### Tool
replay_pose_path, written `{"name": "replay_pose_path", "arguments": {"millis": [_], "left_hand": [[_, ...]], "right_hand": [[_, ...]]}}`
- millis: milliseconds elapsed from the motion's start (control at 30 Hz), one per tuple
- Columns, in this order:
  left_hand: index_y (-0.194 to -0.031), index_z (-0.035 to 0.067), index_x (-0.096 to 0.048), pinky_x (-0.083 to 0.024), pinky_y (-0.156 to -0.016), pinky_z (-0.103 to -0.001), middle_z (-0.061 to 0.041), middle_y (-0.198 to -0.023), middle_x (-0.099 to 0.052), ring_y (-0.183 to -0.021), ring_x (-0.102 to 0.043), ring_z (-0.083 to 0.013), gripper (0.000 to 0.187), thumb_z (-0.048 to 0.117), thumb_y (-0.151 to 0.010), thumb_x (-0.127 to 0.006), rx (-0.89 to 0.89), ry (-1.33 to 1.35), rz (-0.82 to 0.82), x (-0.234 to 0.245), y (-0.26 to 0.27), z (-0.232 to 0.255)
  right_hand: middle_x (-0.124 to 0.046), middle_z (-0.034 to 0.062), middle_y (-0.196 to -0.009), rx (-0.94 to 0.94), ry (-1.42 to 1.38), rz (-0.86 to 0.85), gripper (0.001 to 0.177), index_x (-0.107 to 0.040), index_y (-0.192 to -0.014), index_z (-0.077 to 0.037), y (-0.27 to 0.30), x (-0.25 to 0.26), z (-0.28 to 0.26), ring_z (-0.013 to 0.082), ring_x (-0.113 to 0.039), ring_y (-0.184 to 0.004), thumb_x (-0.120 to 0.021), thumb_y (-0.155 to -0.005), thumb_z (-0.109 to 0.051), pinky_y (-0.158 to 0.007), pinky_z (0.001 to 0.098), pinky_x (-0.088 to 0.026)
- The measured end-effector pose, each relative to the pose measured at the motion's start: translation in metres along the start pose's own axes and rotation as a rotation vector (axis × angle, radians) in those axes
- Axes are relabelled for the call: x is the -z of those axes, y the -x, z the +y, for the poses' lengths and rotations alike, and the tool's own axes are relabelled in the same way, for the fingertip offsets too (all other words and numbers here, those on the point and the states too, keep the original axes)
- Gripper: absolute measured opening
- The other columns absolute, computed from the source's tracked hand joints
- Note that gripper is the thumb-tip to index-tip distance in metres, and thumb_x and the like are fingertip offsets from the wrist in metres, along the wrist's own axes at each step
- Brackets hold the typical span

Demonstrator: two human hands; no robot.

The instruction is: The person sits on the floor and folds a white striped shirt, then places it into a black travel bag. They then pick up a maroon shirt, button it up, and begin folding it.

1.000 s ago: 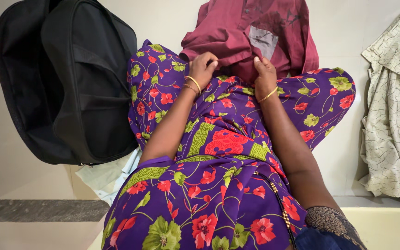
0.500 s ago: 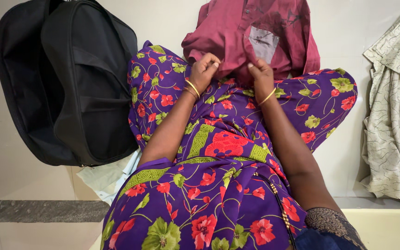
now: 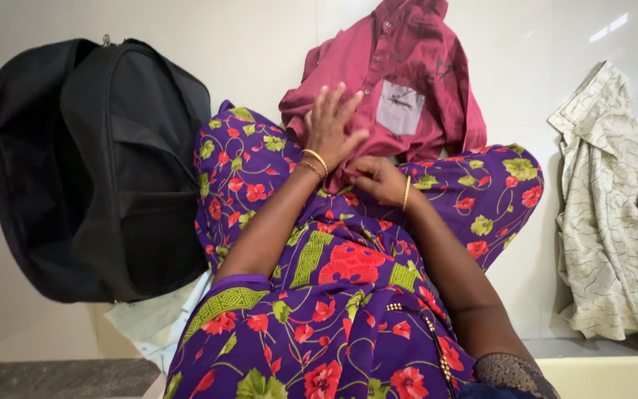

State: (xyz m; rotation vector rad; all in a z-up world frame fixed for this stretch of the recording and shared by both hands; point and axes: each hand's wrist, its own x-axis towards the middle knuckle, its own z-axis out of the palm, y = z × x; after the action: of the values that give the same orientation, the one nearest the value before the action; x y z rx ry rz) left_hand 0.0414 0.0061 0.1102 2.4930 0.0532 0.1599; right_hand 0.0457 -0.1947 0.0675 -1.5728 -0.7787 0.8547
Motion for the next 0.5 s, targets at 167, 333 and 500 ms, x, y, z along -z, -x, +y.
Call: {"name": "replay_pose_path", "arguments": {"millis": [167,333,500], "left_hand": [[-0.158,0.053,-0.009,-0.008,-0.117,-0.078,-0.01,-0.169,0.024,-0.154,0.02,-0.0471,0.106,0.036,-0.083,-0.082,0.159,-0.235,-0.555,-0.055,-0.01,-0.026],[-0.161,0.054,0.001,-0.005,-0.116,-0.073,-0.013,-0.17,0.03,-0.151,0.028,-0.05,0.117,0.014,-0.083,-0.077,0.262,-0.325,-0.787,-0.121,-0.014,-0.063],[-0.165,0.036,0.009,0.018,-0.112,-0.073,-0.037,-0.161,0.026,-0.146,0.032,-0.0546,0.114,0.011,-0.086,-0.069,0.016,-0.514,-0.734,-0.158,-0.012,-0.089]], "right_hand": [[-0.064,0.0063,-0.097,-0.09,0.417,-0.022,0.024,-0.065,-0.111,0.0,0.001,0.023,-0.028,0.0133,-0.061,-0.085,-0.073,-0.095,-0.016,-0.077,0.03,-0.052],[-0.073,0.004,-0.101,-0.193,0.25,0.15,0.028,-0.07,-0.122,-0.004,-0.017,0.056,-0.039,0.0109,-0.066,-0.091,-0.068,-0.097,-0.018,-0.081,0.0277,-0.055],[-0.073,0.0027,-0.103,-0.182,0.042,0.326,0.025,-0.071,-0.12,0.0,-0.054,0.102,-0.009,0.0064,-0.064,-0.093,-0.067,-0.101,-0.015,-0.083,0.024,-0.053]]}}
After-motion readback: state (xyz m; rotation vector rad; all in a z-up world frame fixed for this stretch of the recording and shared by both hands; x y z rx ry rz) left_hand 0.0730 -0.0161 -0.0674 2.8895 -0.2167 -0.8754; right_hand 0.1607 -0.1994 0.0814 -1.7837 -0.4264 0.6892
